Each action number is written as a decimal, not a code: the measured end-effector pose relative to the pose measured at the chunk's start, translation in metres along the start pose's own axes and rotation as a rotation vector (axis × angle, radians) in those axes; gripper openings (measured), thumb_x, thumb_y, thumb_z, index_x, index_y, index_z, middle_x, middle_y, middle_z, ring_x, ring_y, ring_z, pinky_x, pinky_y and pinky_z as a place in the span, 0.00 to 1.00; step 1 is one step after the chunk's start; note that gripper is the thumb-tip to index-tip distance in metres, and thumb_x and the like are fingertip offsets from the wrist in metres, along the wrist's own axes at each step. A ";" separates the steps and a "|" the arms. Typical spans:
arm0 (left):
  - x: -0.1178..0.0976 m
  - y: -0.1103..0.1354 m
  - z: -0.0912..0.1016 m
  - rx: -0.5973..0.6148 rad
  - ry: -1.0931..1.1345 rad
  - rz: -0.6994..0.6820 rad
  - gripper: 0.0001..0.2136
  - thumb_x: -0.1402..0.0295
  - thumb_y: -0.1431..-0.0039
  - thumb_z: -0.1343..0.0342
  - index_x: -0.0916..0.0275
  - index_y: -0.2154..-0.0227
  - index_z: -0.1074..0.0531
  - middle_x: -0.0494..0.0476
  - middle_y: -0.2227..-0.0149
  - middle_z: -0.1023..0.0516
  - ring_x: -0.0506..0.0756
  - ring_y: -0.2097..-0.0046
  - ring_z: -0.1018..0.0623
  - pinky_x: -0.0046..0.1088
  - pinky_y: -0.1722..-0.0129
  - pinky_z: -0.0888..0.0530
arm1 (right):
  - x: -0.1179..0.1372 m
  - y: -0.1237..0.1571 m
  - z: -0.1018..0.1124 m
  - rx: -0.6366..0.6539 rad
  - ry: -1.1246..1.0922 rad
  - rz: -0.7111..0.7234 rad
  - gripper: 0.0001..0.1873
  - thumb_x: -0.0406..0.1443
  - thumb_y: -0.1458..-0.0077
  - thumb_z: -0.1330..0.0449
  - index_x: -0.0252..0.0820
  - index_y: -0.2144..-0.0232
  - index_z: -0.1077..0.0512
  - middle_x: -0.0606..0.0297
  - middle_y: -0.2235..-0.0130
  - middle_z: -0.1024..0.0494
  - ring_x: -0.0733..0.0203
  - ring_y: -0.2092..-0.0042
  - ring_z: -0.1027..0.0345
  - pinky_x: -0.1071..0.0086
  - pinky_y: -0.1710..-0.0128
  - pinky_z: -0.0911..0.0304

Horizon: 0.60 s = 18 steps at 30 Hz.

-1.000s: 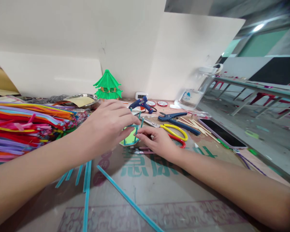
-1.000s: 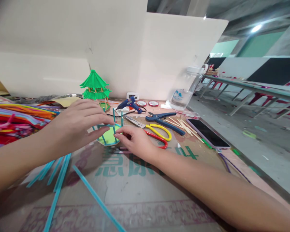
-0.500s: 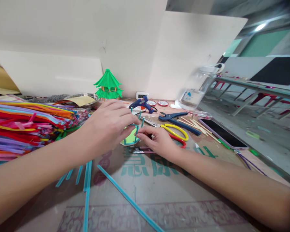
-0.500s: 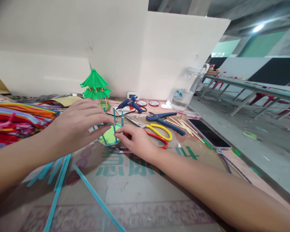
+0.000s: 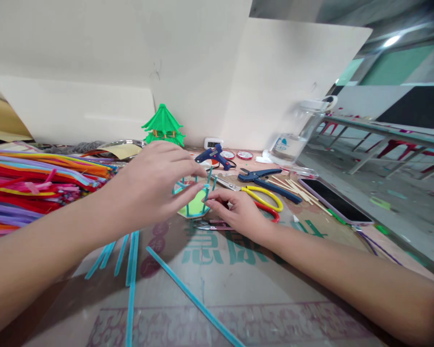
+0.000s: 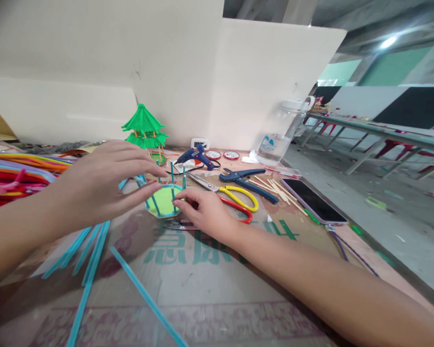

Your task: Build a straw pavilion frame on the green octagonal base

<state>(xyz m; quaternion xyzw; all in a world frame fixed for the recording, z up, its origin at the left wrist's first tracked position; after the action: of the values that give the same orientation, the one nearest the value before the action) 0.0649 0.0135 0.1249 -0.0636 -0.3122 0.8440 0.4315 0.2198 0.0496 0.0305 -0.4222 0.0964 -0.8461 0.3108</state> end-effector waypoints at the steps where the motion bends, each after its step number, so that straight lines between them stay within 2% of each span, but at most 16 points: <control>1: 0.001 0.000 0.003 -0.007 0.001 0.007 0.10 0.63 0.33 0.48 0.59 0.59 0.22 0.57 0.59 0.18 0.60 0.53 0.21 0.41 0.49 0.30 | 0.000 0.000 0.000 0.000 0.000 0.001 0.12 0.40 0.37 0.42 0.39 0.63 0.21 0.66 0.68 0.21 0.66 0.69 0.34 0.73 0.68 0.40; 4: 0.003 0.000 0.004 -0.011 -0.008 0.017 0.12 0.61 0.33 0.48 0.59 0.58 0.22 0.58 0.57 0.19 0.61 0.52 0.22 0.43 0.48 0.29 | 0.000 -0.001 0.000 -0.003 0.011 -0.003 0.12 0.39 0.37 0.42 0.39 0.63 0.21 0.66 0.70 0.22 0.66 0.70 0.35 0.73 0.69 0.41; 8: 0.001 0.002 -0.005 0.004 -0.032 0.028 0.12 0.59 0.35 0.46 0.59 0.59 0.21 0.61 0.53 0.21 0.65 0.48 0.24 0.49 0.45 0.30 | 0.001 -0.001 0.000 -0.004 0.000 -0.002 0.11 0.39 0.37 0.42 0.40 0.64 0.21 0.67 0.69 0.21 0.66 0.70 0.34 0.73 0.69 0.41; 18: -0.004 0.003 -0.015 0.002 -0.049 -0.002 0.09 0.67 0.35 0.47 0.61 0.62 0.22 0.60 0.57 0.21 0.63 0.50 0.23 0.48 0.46 0.30 | 0.004 -0.002 -0.001 -0.004 0.015 0.033 0.10 0.38 0.37 0.42 0.41 0.64 0.21 0.66 0.68 0.20 0.65 0.68 0.33 0.72 0.67 0.40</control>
<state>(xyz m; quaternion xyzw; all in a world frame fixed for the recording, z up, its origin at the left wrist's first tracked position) 0.0711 0.0156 0.1107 -0.0424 -0.3218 0.8452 0.4247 0.2168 0.0492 0.0335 -0.4148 0.1073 -0.8438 0.3230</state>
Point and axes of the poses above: each hand's wrist, its own y-axis away from the middle knuckle, its own z-axis out of the back of the hand, x = y × z, the point moved 6 cm from there along -y, towards the middle knuckle
